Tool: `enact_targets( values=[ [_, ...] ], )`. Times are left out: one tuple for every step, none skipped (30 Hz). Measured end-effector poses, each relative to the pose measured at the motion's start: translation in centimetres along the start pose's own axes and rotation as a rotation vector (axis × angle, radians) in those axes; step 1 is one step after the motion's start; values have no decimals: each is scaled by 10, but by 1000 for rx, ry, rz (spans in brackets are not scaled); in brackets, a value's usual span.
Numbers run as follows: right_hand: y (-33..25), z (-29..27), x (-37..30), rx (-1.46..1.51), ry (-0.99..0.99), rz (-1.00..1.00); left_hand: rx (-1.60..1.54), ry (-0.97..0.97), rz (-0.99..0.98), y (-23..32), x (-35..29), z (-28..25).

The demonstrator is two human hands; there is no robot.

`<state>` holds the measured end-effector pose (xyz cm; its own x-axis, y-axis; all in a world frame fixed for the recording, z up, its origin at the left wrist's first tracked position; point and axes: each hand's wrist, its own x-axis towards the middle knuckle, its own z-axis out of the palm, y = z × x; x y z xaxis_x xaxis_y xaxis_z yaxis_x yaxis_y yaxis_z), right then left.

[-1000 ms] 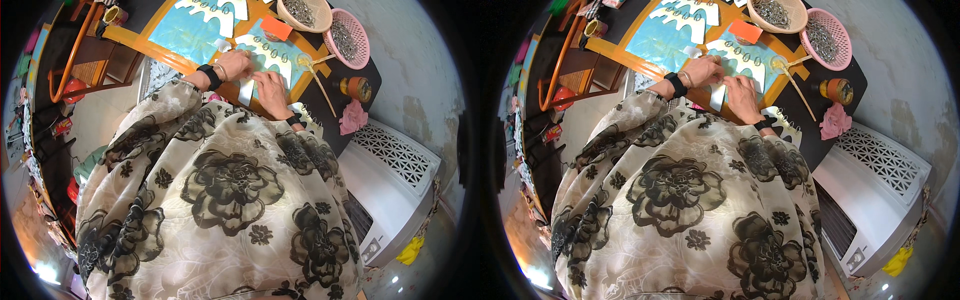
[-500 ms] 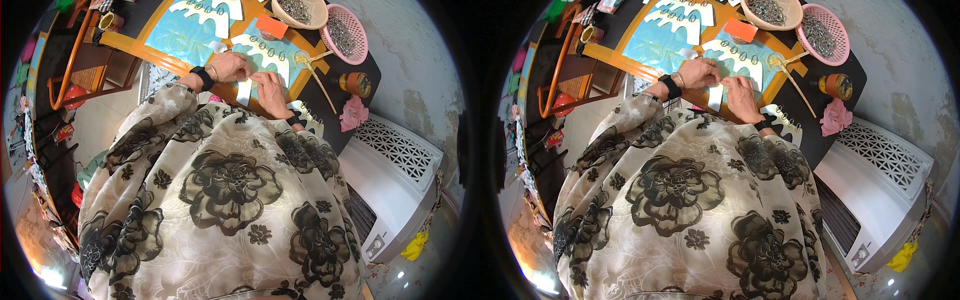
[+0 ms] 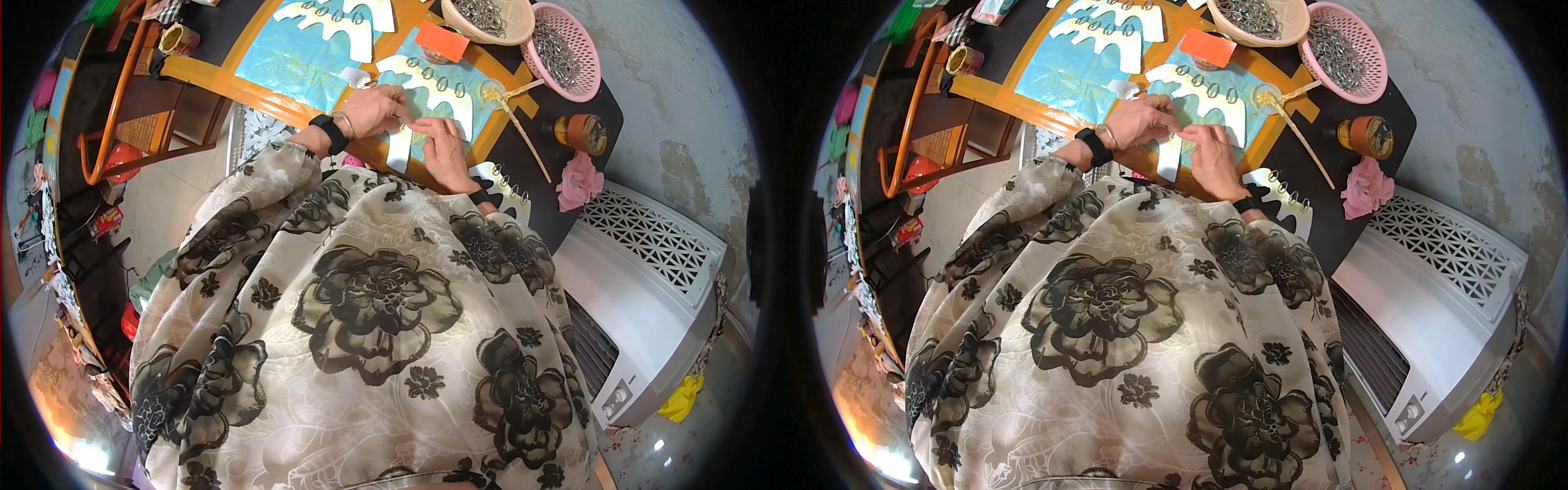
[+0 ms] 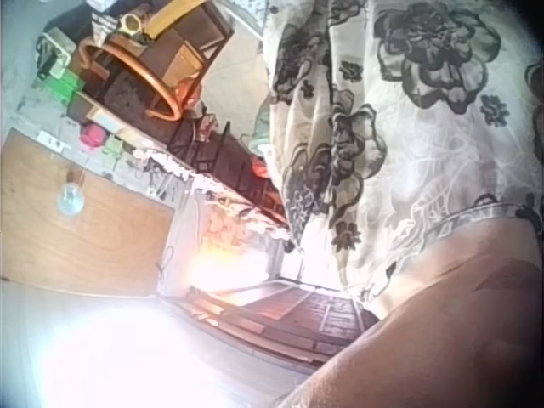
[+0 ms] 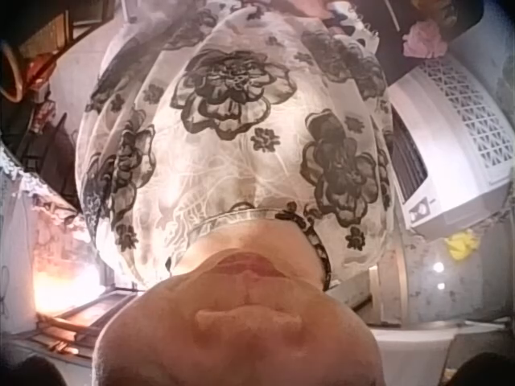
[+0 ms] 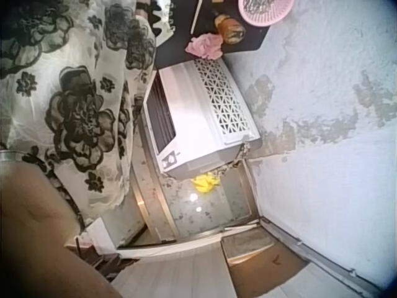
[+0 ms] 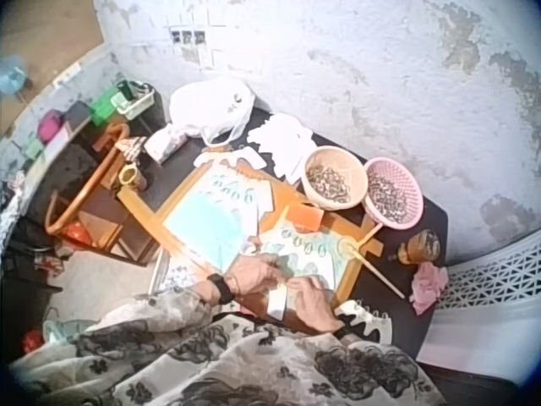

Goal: Manually fitting and aligning shoe upper components for assembly.

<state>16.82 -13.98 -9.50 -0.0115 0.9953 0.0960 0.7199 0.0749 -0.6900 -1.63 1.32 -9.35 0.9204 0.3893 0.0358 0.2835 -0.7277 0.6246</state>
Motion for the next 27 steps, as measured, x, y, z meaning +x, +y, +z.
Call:
enact_targets(
  values=[
    [1, 0, 0, -9, 7, 3, 8, 28, 13, -1, -2, 3],
    [1, 1, -1, -17, 15, 6, 17, 57, 25, -2, -3, 5],
    [-2, 0, 0, -17, 14, 5, 18, 58, 24, -2, -5, 6],
    [-6, -3, 0, -47, 13, 21, 18, 92, 30, -2, -7, 8],
    [-9, -4, 1, -78, 11, 37, 18, 126, 37, -2, -9, 9],
    [-10, -6, 2, -78, 11, 36, 18, 127, 36, -1, -10, 9],
    [-11, -6, 3, -91, 0, 34, 27, 137, 39, -1, -12, 9],
    [-11, -7, 3, -104, -10, 31, 37, 147, 43, -1, -13, 9],
    [-12, -8, 4, -104, -12, 29, 38, 149, 41, -2, -14, 9],
    [-12, -8, 4, -105, -7, 30, 45, 163, 66, -2, -14, 10],
    [-12, -8, 4, -106, -2, 31, 52, 178, 92, -3, -14, 11],
    [-13, -8, 4, -105, -4, 30, 52, 180, 90, -3, -15, 11],
    [-14, -9, 2, -161, -16, 10, 49, 202, 110, -2, -16, 11],
    [-15, -9, 2, -216, -29, -10, 47, 225, 131, -1, -18, 11],
    [-17, -9, 3, -217, -30, -11, 47, 226, 130, 0, -21, 11],
    [-18, -8, 4, -252, -36, -60, 50, 247, 133, 0, -25, 11],
    [-20, -7, 4, -288, -42, -108, 54, 268, 136, 0, -28, 12],
    [-20, -3, 4, -288, -43, -109, 53, 269, 136, 0, -30, 14],
    [-20, 1, 3, -295, -35, -126, 42, 270, 133, 0, -31, 15],
    [-19, 4, 2, -303, -26, -143, 30, 271, 130, 0, -31, 17],
    [-18, 4, 2, -302, -26, -145, 31, 272, 129, 2, -32, 15],
    [-17, 3, 1, -322, -48, -164, 29, 265, 122, 3, -32, 14],
    [-16, 2, 1, -342, -69, -183, 27, 258, 115, 4, -33, 13],
    [-15, 2, 1, -341, -68, -183, 28, 257, 114, 5, -35, 10],
    [-13, 2, 0, -364, -85, -205, 23, 231, 95, 6, -37, 8],
    [-12, 2, 0, -386, -101, -226, 19, 204, 76, 6, -39, 6],
    [-12, 2, 0, -385, -99, -226, 20, 202, 76, 5, -39, 7]
  ],
)
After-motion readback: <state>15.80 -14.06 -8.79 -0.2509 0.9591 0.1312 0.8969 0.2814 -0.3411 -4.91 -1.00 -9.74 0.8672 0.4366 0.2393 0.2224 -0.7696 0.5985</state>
